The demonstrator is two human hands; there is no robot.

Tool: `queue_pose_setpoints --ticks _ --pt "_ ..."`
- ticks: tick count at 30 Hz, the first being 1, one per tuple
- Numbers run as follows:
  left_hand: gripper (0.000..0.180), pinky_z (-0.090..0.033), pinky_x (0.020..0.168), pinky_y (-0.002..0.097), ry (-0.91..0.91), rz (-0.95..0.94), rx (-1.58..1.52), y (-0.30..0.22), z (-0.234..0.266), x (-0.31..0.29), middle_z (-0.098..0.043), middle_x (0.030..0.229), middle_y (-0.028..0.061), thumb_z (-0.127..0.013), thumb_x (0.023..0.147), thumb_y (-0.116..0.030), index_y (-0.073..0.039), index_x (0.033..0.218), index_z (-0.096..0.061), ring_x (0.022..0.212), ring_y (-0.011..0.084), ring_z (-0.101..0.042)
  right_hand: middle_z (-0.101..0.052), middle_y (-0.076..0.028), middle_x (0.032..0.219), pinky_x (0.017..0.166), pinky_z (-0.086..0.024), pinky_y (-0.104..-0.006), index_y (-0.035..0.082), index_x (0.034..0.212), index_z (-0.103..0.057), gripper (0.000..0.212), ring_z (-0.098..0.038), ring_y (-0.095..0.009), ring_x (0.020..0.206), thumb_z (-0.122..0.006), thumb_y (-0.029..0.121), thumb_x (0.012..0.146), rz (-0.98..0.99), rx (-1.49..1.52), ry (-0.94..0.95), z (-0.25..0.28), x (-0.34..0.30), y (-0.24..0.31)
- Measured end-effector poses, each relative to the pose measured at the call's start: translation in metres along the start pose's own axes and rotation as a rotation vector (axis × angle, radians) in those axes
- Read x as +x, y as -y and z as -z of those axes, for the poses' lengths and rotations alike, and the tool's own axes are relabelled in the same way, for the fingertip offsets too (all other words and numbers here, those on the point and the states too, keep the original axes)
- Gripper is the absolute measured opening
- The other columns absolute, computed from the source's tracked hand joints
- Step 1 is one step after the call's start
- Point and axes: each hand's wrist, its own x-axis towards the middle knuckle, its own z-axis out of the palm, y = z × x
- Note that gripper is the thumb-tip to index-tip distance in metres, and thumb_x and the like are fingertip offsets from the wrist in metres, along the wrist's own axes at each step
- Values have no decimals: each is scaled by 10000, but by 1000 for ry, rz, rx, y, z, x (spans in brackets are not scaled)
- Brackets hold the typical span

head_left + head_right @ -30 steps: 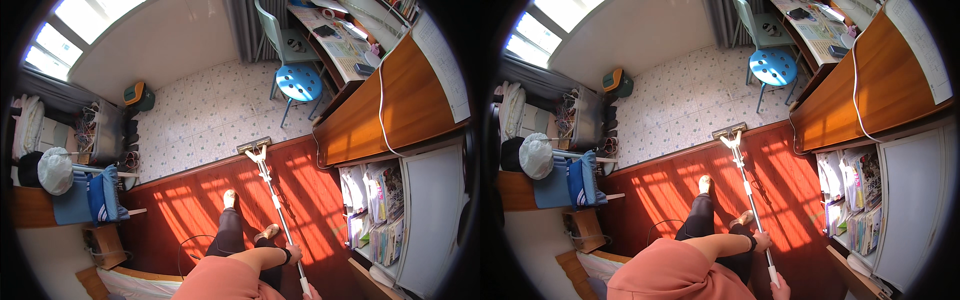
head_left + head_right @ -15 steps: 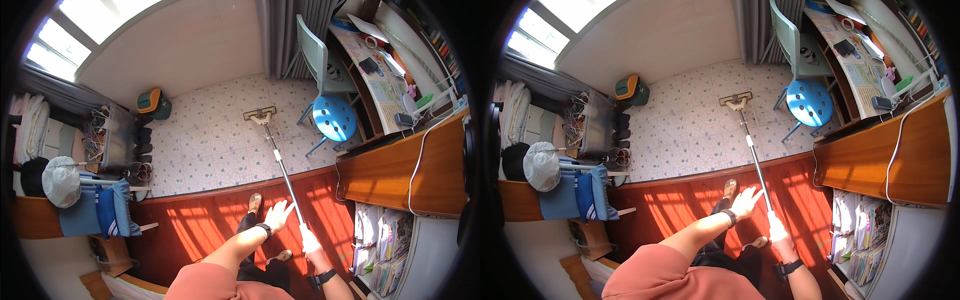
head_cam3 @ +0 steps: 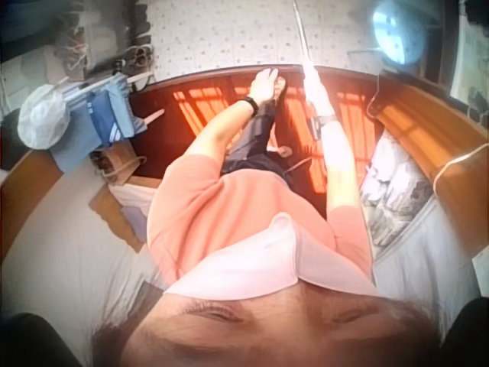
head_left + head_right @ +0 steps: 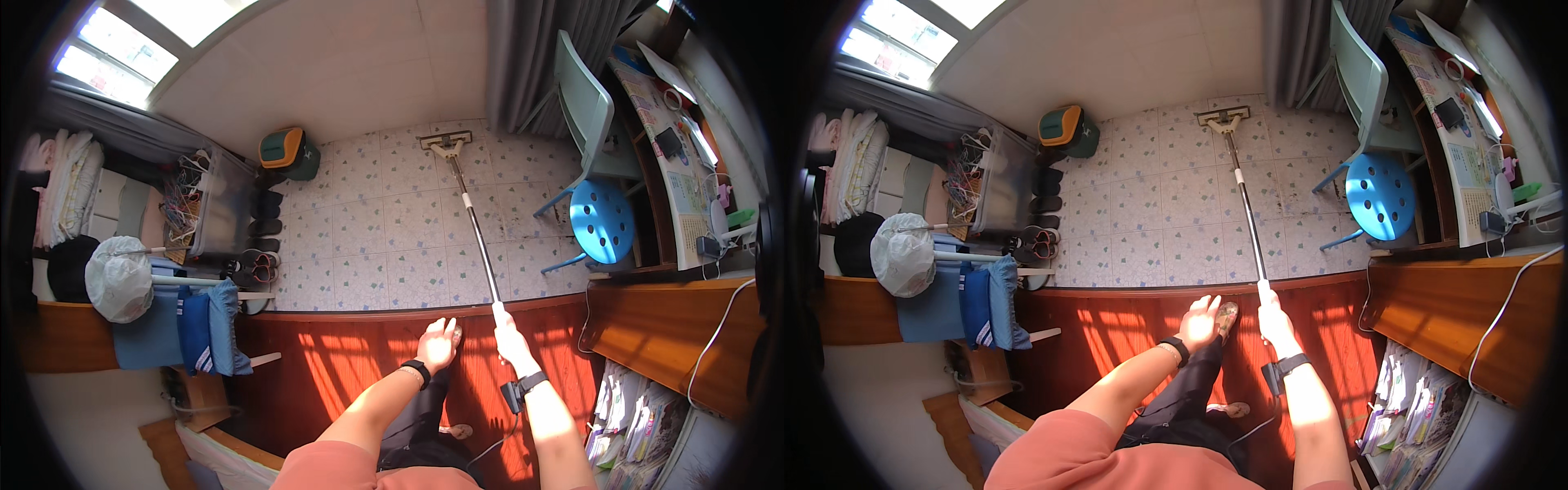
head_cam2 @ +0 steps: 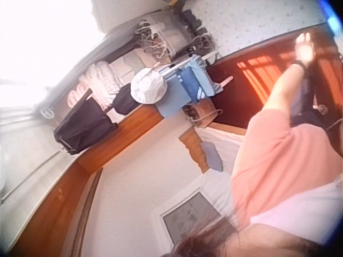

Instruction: The person mops the floor of a bedroom using a mop. They move the mop back and forth across the wooden floor, covering areas near the bed, desk, and window.

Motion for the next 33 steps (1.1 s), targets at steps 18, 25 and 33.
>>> queue_pose_setpoints --ticks 18,25,33 --pt "209 -448 763 393 1125 -1015 449 -227 -172 -264 -697 930 28 -629 770 -284 -162 918 -712 931 227 -651 -585 -7 790 524 -408 -224 45 1269 -524 393 -507 -75 596 -577 125 887 -385 325 -192 -67 -556 -327" --pt "120 -403 802 424 745 -802 545 -154 -127 -116 -663 847 -19 -573 785 -224 -215 846 -676 932 208 -606 -514 10 625 377 -342 -218 83 1150 -559 294 -440 -68 439 -598 195 881 -499 462 23 -33 -392 -247" --pt "651 -440 886 428 -18 -436 381 -51 -4 107 -507 1239 213 -655 676 -190 -125 1303 -494 1131 348 -496 -434 47 549 301 -298 -179 133 769 -529 305 -394 -44 387 -549 404 906 -92 770 129 33 -68 -25"
